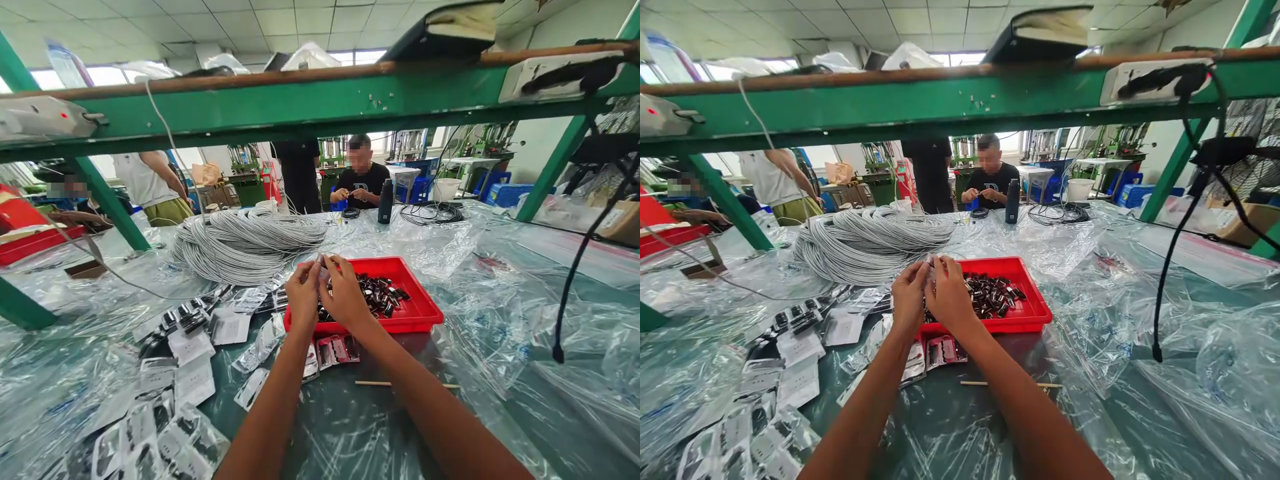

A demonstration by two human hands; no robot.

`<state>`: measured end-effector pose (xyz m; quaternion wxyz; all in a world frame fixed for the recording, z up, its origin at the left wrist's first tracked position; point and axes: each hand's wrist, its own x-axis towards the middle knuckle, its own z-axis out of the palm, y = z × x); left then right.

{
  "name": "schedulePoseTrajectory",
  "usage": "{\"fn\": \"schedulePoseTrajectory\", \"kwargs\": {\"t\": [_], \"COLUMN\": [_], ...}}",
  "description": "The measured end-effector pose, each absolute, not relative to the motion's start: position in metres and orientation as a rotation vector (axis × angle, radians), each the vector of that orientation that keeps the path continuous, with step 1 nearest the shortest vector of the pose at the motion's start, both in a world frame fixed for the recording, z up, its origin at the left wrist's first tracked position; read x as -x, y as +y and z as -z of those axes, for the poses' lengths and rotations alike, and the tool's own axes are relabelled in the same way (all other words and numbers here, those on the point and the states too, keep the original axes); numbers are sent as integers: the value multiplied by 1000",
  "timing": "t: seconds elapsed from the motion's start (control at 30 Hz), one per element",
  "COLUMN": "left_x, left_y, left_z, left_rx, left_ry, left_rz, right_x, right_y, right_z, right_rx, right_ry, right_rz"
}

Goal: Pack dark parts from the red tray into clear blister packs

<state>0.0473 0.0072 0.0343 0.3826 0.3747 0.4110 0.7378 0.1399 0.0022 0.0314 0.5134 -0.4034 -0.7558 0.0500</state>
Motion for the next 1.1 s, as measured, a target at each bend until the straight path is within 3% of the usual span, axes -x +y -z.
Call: {"fn": "schedulePoseTrajectory", "kwargs": {"t": [0.27,0.43,0.67,0.87,1.1], "left_x": [-32,-17,-4,-12,-28], "left_y": [17,18,24,29,25], "left_z": [-23,-21,-18,-8,-6], "left_rx": [-1331,-1383,-1341,-1325,-1160], "left_ry": [1070,1134,1231,1410,1167], "left_rz": [-1437,-1206,-1208,-1509,-1655], "right_x": [-162,-180,-184,-155,-141], "right_y": [28,41,44,21,10], "right_z": [-13,-2,-3,-9,-13], "right_rx": [988,1014,1025,1132,1157], "right_ry": [-1574,-1730,-1850,-1887,-1854], "right_rz": [-733,-889,-832,-133,-227]}}
